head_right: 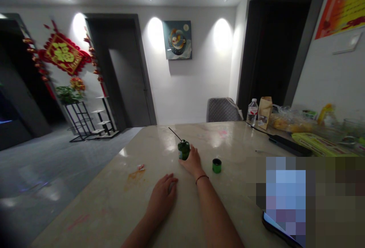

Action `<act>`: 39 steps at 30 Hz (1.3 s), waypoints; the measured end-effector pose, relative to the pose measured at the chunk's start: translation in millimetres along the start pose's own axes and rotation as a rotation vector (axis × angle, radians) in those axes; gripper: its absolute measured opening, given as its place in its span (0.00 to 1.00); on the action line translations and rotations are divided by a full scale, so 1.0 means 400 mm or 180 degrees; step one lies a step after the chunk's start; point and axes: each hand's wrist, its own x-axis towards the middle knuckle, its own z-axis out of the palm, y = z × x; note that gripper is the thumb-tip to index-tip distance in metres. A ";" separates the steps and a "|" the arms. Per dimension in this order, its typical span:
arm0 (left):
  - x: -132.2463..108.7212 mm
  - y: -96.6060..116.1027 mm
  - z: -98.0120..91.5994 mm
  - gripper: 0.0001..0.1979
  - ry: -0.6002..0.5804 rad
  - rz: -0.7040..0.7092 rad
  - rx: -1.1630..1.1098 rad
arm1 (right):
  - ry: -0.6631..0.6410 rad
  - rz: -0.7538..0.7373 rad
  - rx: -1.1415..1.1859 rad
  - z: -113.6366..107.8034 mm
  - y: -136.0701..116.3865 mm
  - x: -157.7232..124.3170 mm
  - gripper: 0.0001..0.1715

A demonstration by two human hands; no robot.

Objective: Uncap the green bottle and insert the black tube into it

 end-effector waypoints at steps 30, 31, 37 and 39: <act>-0.002 0.010 -0.009 0.14 -0.0084 -0.0041 0.0097 | -0.0605 0.0144 -0.0681 -0.020 -0.023 0.003 0.51; -0.002 0.009 -0.009 0.14 -0.0095 -0.0044 0.0101 | -0.0613 0.0157 -0.0675 -0.018 -0.021 0.004 0.50; -0.003 0.010 -0.006 0.15 -0.0093 -0.0067 0.0120 | -0.0496 0.0159 -0.0608 -0.007 -0.017 0.004 0.49; -0.003 0.011 -0.007 0.15 -0.0087 -0.0055 0.0119 | -0.0457 0.0147 -0.0647 -0.008 -0.021 0.002 0.50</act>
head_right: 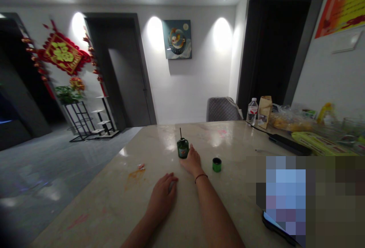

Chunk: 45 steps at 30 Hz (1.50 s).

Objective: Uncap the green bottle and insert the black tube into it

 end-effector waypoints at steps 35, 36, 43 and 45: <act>-0.009 0.021 -0.042 0.36 -0.0144 -0.0468 -0.0297 | -0.0689 -0.0583 -0.0753 -0.212 0.013 -0.173 0.46; -0.008 0.021 -0.042 0.35 -0.0172 -0.0401 -0.0157 | -0.0699 -0.0762 -0.0952 -0.216 0.016 -0.191 0.45; -0.001 0.018 -0.055 0.39 -0.0486 0.0042 0.0981 | -0.0592 -0.1288 -0.2196 -0.212 0.034 -0.278 0.44; -0.001 0.019 -0.058 0.39 -0.0539 0.0103 0.1208 | -0.0616 -0.1366 -0.2297 -0.215 0.035 -0.285 0.43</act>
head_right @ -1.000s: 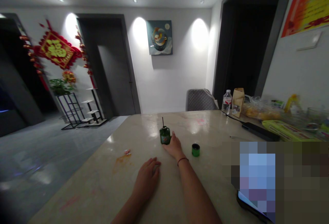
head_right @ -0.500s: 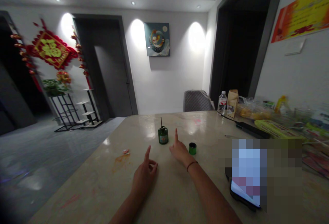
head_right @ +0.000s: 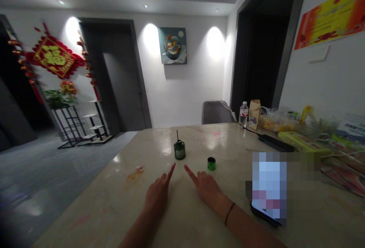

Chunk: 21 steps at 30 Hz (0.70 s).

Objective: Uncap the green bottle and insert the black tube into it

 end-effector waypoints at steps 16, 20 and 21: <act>-0.007 -0.021 0.025 0.32 0.0110 -0.0488 -0.0864 | 0.0441 0.0444 0.1308 -0.131 0.058 0.341 0.20; -0.004 -0.022 0.030 0.31 0.0037 -0.0497 -0.0770 | 0.0349 0.0403 0.1169 -0.121 0.049 0.369 0.18; -0.004 -0.023 0.032 0.30 0.0050 -0.0472 -0.0752 | 0.0337 0.0388 0.1129 -0.119 0.047 0.371 0.18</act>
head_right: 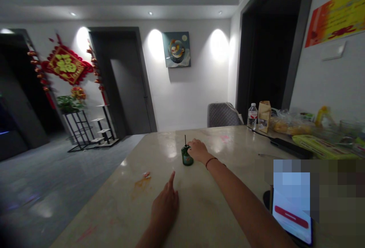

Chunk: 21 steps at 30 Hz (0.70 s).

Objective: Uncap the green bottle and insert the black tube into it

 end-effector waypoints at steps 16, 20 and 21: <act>-0.002 -0.003 -0.009 0.14 -0.0007 0.0170 0.0092 | -0.0087 -0.0090 -0.0405 -0.026 -0.039 0.018 0.15; -0.004 -0.003 -0.012 0.13 -0.0013 0.0173 0.0065 | -0.0040 0.0020 -0.0312 -0.015 -0.036 0.033 0.15; -0.004 -0.002 -0.012 0.13 -0.0006 0.0180 0.0055 | -0.0026 0.0061 -0.0281 -0.011 -0.036 0.038 0.14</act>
